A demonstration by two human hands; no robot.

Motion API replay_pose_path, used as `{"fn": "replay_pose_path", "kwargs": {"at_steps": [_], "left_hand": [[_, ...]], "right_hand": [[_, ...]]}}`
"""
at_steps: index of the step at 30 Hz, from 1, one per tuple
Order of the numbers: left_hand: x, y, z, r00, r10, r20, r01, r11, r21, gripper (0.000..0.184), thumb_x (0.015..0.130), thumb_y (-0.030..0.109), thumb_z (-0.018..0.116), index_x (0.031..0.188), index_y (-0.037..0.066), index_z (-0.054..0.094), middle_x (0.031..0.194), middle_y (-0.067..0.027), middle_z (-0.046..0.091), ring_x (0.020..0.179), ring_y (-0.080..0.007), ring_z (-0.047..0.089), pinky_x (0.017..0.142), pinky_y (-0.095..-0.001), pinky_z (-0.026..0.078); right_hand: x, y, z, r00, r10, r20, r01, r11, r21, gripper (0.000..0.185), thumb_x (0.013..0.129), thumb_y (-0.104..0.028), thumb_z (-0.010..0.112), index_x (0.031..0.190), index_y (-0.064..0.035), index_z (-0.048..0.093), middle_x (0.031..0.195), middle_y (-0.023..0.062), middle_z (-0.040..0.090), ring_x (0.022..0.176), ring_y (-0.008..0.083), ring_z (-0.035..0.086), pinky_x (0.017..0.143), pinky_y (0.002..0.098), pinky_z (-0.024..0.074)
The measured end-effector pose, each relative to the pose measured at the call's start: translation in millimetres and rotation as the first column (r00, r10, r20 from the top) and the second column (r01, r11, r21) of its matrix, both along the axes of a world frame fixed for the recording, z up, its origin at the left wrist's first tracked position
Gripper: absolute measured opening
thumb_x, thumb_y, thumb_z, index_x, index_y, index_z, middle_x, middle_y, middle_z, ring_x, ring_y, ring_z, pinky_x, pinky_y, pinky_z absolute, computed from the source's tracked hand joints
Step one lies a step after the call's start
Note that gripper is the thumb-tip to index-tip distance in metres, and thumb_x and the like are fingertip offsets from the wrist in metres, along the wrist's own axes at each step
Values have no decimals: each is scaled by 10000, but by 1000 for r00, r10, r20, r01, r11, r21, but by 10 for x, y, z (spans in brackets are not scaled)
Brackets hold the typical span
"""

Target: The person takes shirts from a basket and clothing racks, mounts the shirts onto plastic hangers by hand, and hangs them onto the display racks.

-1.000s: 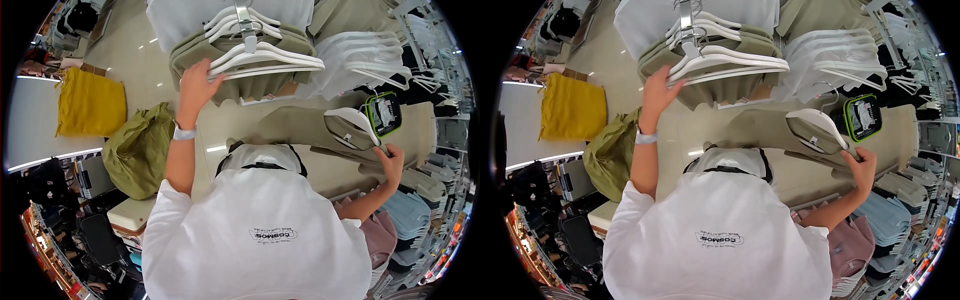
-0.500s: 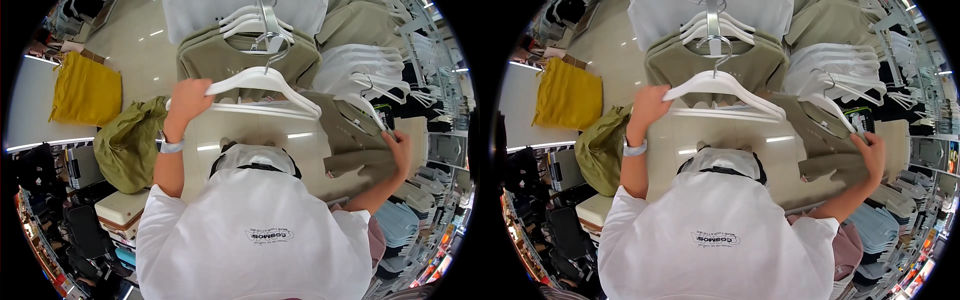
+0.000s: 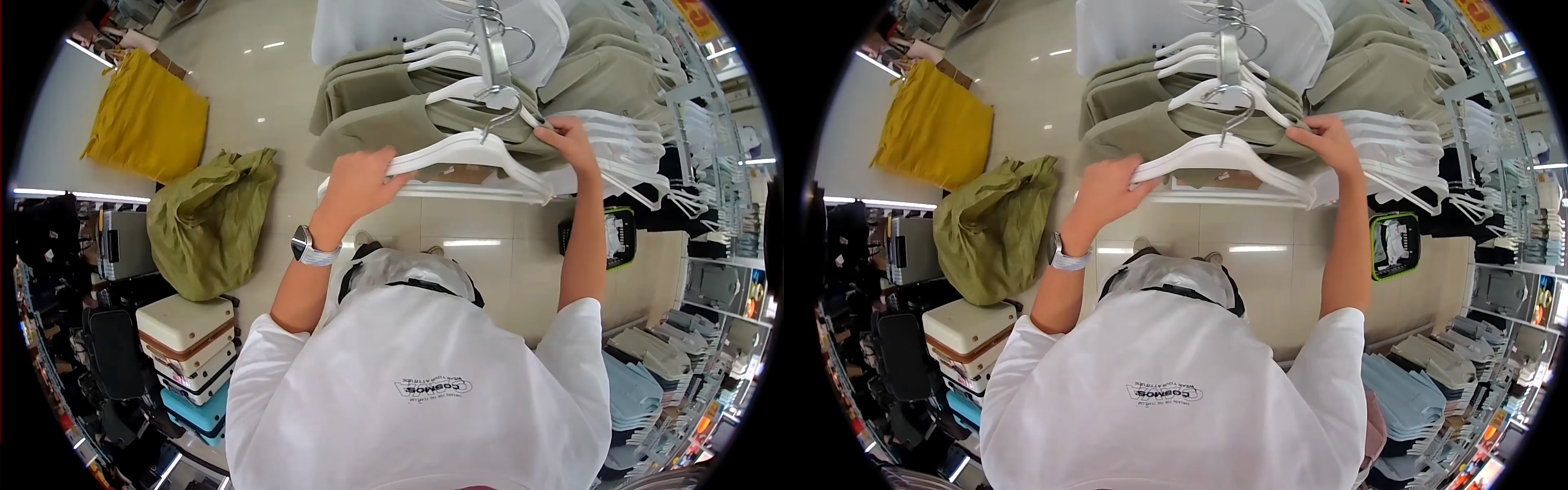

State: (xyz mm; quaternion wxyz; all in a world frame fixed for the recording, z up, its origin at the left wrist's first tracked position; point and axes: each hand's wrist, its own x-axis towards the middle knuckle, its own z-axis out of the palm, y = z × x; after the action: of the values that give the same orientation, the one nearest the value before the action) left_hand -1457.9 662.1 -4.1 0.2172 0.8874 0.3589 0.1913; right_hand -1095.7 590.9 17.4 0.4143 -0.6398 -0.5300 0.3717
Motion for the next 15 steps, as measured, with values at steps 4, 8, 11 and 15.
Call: {"fn": "replay_pose_path", "kwargs": {"at_steps": [4,8,11,15], "left_hand": [[-167,70,4,982,-39,184,69,985,-159,278,843,284,595,822,6,584,806,-124,553,726,-283,545,642,-363,440],[-377,404,-185,949,5,315,40,990,-135,231,843,235,600,816,7,627,932,-133,559,871,-281,540,729,-359,441],[-432,725,-307,935,65,348,-57,998,-33,189,843,188,602,845,2,638,1001,-132,550,958,-280,530,799,-345,434],[-506,1146,-568,882,-23,471,110,981,-158,189,867,183,577,846,4,632,1124,-129,531,1050,-249,517,862,-324,412]], "right_hand": [[90,195,-298,998,66,-25,-68,991,-112,198,771,-189,714,699,-9,669,601,-79,506,564,11,395,489,208,301],[169,222,-511,997,67,32,-62,988,-139,230,754,-216,727,681,-4,677,594,-64,534,551,14,418,482,212,316],[124,199,-501,999,47,19,-44,987,-155,238,751,-226,728,703,4,687,602,-53,549,554,22,434,485,220,331],[72,116,-501,996,-53,67,63,988,-142,254,745,-235,734,741,16,697,610,-30,572,554,37,454,495,227,349]]}}
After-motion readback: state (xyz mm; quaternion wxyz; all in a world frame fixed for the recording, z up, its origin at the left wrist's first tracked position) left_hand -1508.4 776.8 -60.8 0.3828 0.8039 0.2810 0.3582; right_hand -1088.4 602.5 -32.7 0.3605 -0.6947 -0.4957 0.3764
